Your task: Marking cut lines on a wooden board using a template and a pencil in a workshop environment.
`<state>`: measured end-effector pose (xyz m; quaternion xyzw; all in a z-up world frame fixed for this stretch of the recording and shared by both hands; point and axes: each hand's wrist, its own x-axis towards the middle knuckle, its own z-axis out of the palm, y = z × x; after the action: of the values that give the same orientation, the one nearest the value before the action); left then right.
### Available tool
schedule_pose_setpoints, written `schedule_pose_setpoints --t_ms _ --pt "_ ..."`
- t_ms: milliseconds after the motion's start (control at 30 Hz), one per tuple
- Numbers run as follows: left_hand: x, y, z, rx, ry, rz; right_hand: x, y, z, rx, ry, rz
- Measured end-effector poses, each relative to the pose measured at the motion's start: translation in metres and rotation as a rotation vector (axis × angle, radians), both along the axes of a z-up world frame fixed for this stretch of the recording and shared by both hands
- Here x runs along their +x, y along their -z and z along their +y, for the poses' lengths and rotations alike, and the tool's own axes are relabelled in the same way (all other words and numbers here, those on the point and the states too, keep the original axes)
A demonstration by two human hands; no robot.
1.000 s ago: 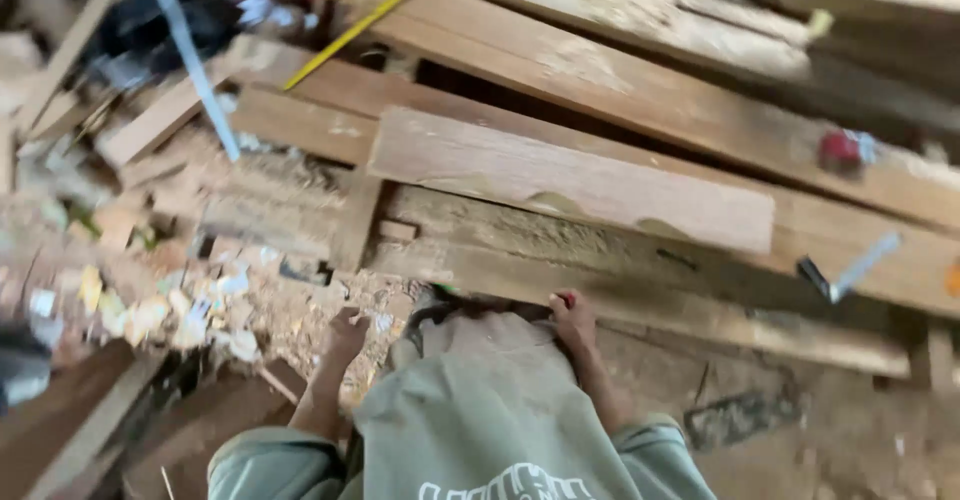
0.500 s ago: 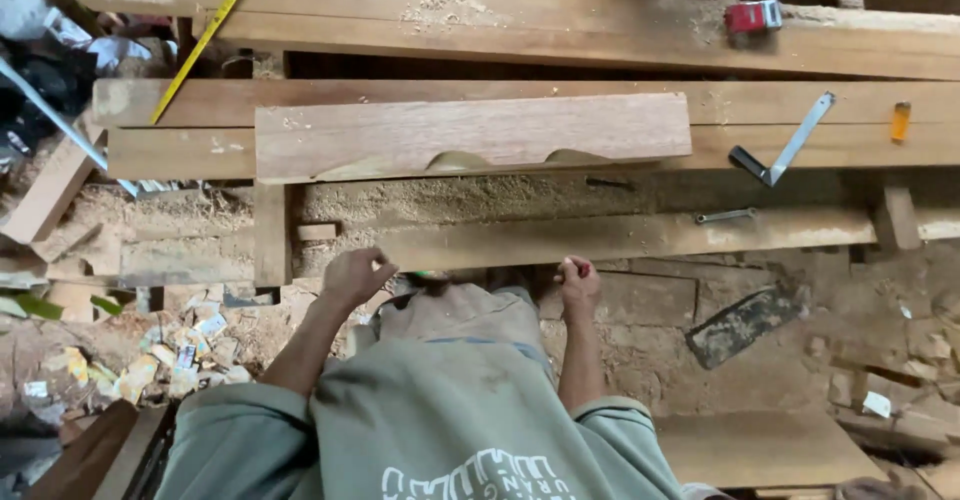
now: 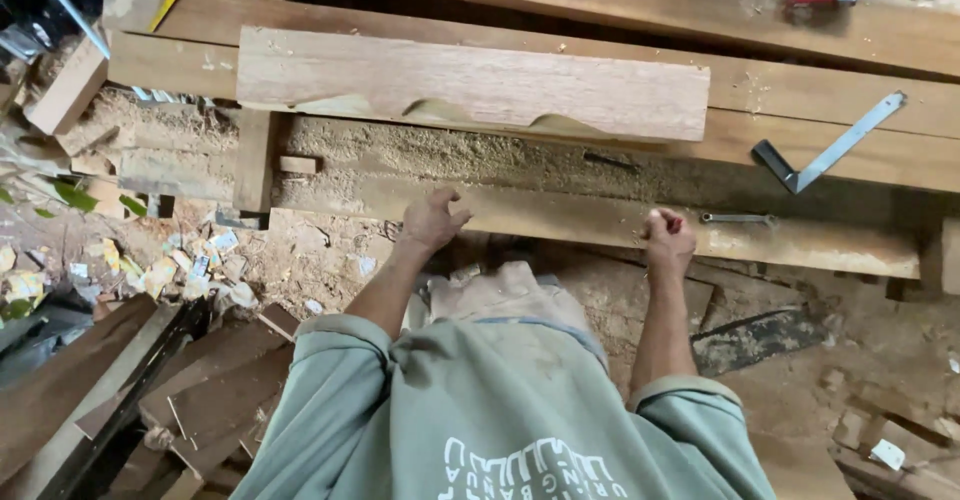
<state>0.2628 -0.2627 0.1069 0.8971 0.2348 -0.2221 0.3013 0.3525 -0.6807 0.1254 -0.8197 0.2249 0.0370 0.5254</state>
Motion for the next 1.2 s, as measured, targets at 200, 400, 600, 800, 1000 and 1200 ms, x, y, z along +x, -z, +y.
schedule_pose_setpoints --t_ms 200,400,600,800,1000,1200 --pt "-0.054 0.005 -0.016 -0.007 -0.078 0.029 0.071 -0.032 0.001 0.092 0.036 -0.141" --pt "-0.029 0.016 0.001 0.13 -0.189 -0.323 0.133 -0.005 -0.007 0.045 0.085 -0.168" --pt "0.07 -0.003 0.023 0.446 0.053 -0.989 0.161 -0.006 0.003 0.033 -0.043 -0.072" --pt "0.125 0.037 0.018 0.509 0.088 -1.016 0.155 -0.024 0.011 0.311 -0.056 0.025" --pt "0.129 0.049 0.011 0.421 0.025 -1.15 0.149 -0.028 0.015 0.347 -0.062 -0.034" --pt "0.131 0.063 0.017 0.406 0.062 -1.154 0.151 -0.021 0.01 0.343 -0.056 -0.076"
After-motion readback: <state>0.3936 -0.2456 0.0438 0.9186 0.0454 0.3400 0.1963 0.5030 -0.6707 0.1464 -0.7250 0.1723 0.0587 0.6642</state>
